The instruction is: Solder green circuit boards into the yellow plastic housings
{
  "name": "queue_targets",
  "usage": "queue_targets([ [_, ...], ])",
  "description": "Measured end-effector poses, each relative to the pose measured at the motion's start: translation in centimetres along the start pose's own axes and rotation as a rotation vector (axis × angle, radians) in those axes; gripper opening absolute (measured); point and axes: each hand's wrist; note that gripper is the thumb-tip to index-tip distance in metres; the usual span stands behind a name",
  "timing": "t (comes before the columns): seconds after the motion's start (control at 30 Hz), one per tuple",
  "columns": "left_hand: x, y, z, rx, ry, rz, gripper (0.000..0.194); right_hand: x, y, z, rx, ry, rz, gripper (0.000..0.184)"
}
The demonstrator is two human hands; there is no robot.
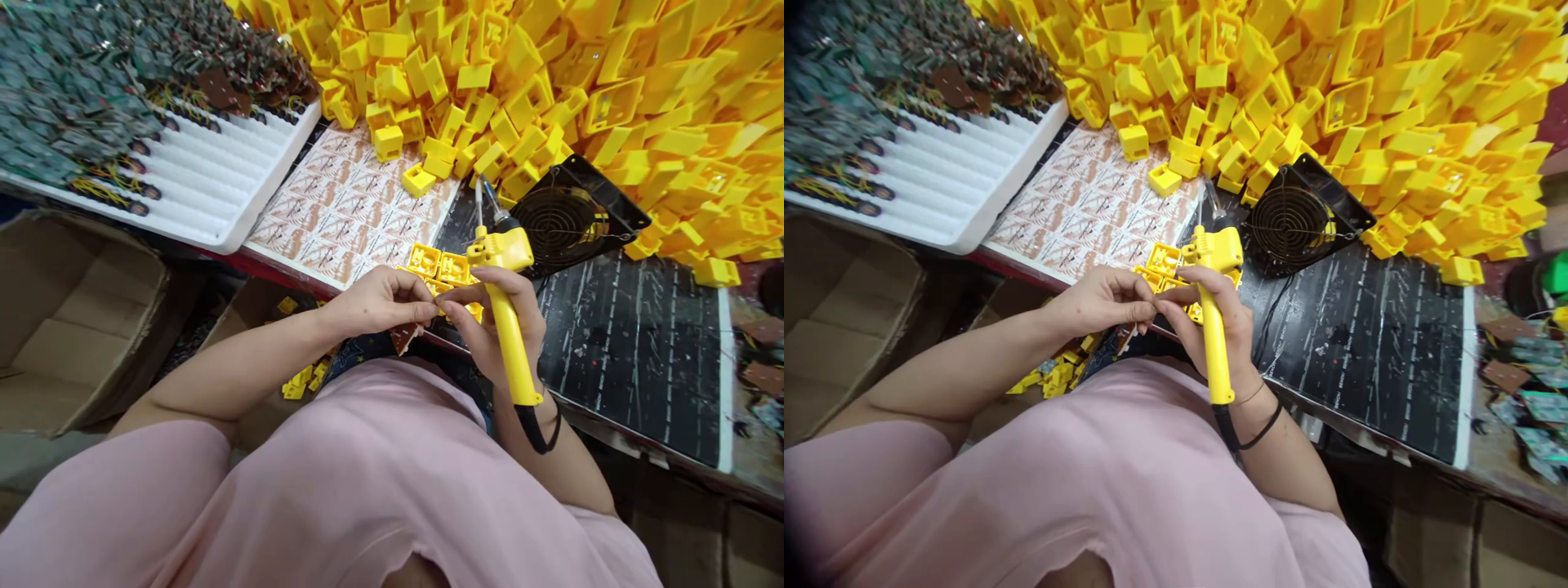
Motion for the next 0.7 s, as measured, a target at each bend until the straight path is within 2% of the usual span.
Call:
queue_targets([
  [0.27, -0.3, 0.7, 1.0, 0.089, 0.044, -0.097, 0.045, 0.6, 0.4, 0.1, 0.055, 0.011, -0.101, 0.043],
  [0.43, -0.1, 1.0, 0.9, 0.091, -0.045, -0.12, 0.029, 1.1, 0.4, 0.2, -0.001, 0.02, -0.09, 0.045],
  [0.53, -1.0, 1.2, -0.3, 0.146, -0.264, -0.121, 0.019, 0.7, 0.4, 0.0, -0.107, 0.121, -0.093, 0.037],
  [0.63, -2.9, 1.3, -1.7, 0.274, -0.724, -0.172, 0.019, -1.2, 0.9, -0.4, -0.149, 0.185, -0.077, 0.024],
  [0.7, -4.4, 1.1, -2.1, 0.29, -1.035, -0.196, 0.023, -3.2, 1.5, -0.7, -0.11, 0.222, -0.042, 0.038],
])
Point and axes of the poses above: each hand's wrist, its own y-axis away from the middle knuckle, its own x-axis out of the palm, z = x × y, and after that the axes turned 8 degrees about y, right-handed
